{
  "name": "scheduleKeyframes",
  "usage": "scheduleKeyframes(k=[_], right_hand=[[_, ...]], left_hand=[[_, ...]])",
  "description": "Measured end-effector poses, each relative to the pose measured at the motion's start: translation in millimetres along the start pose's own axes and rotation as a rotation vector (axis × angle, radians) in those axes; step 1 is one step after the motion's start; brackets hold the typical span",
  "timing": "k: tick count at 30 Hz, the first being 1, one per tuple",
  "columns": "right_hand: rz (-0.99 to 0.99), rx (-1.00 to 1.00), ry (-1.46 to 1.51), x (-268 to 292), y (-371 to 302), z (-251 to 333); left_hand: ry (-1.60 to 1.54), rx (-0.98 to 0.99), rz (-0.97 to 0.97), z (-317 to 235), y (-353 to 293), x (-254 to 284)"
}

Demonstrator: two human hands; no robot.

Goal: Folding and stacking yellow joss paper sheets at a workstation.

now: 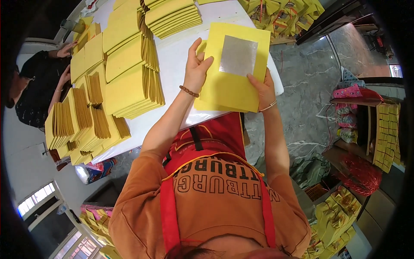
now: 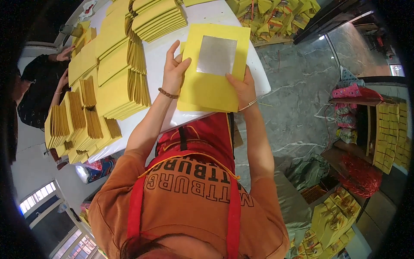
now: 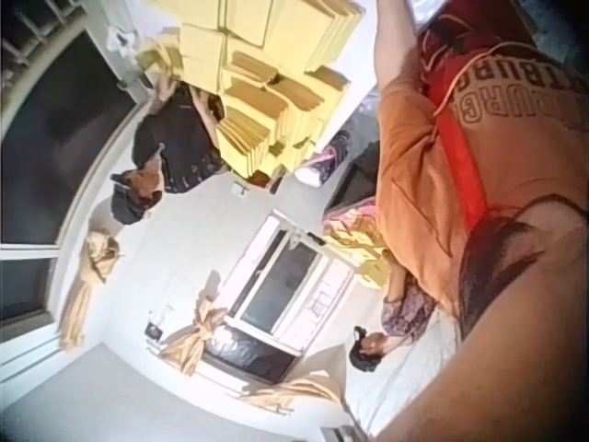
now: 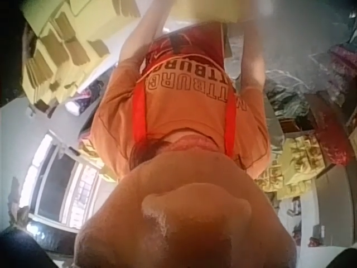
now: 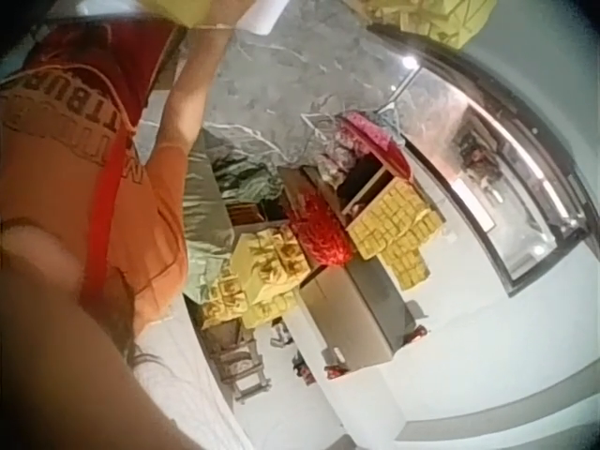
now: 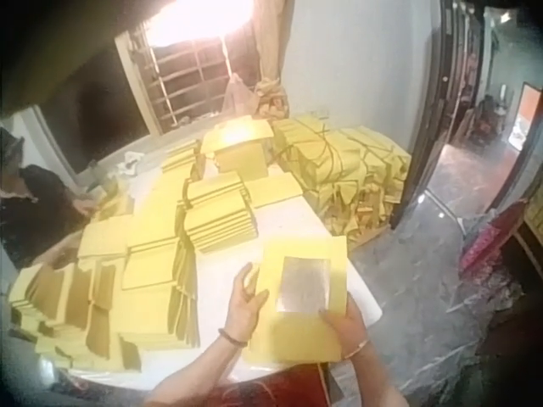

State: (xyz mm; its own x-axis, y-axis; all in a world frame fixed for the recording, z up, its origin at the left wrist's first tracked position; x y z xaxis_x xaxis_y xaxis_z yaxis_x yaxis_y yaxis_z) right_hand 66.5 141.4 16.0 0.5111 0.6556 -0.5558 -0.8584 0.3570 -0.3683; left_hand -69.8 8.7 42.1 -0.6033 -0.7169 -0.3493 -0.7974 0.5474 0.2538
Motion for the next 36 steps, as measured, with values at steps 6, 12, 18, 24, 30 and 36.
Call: scheduleKeyframes(k=[6,12,18,24,30,36], right_hand=[[0.011,-0.052,-0.043,9.7,0.9,-6.3],[0.134,-0.185,0.097,8.7,-0.6,-16.0],[0.063,-0.213,-0.024,5.1,-9.4,-28.1],[-0.071,-0.16,0.163,36.0,-24.9,-25.2],[-0.189,0.797,-1.365,-1.9,-53.5,10.5],[0.01,0.382,-0.932,25.4,-32.1,-16.2]], left_hand=[[-0.059,0.083,0.128,-19.1,-10.3,6.7],[0.636,-0.371,0.4,-44.8,-18.7,-0.9],[1.316,-0.87,0.67,-44.2,-40.1,-12.8],[1.084,-0.642,0.609,-24.8,-61.2,11.0],[1.058,-0.554,0.631,-18.9,-67.3,15.9],[1.043,-0.268,0.6,-16.0,-59.3,20.4]])
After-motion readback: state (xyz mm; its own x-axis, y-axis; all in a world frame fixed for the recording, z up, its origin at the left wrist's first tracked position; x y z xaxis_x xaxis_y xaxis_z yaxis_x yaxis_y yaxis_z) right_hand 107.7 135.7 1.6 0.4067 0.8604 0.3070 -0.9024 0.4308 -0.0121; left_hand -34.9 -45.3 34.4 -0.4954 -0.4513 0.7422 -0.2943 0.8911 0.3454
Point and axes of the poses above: each hand's wrist, its own y-axis towards the middle knuckle, its own x-axis out of the back of the hand, z = x × y, the point moved 6 cm from there along y, towards the middle knuckle, and after that the axes turned 14 degrees about -x, right-handed, at the moved point
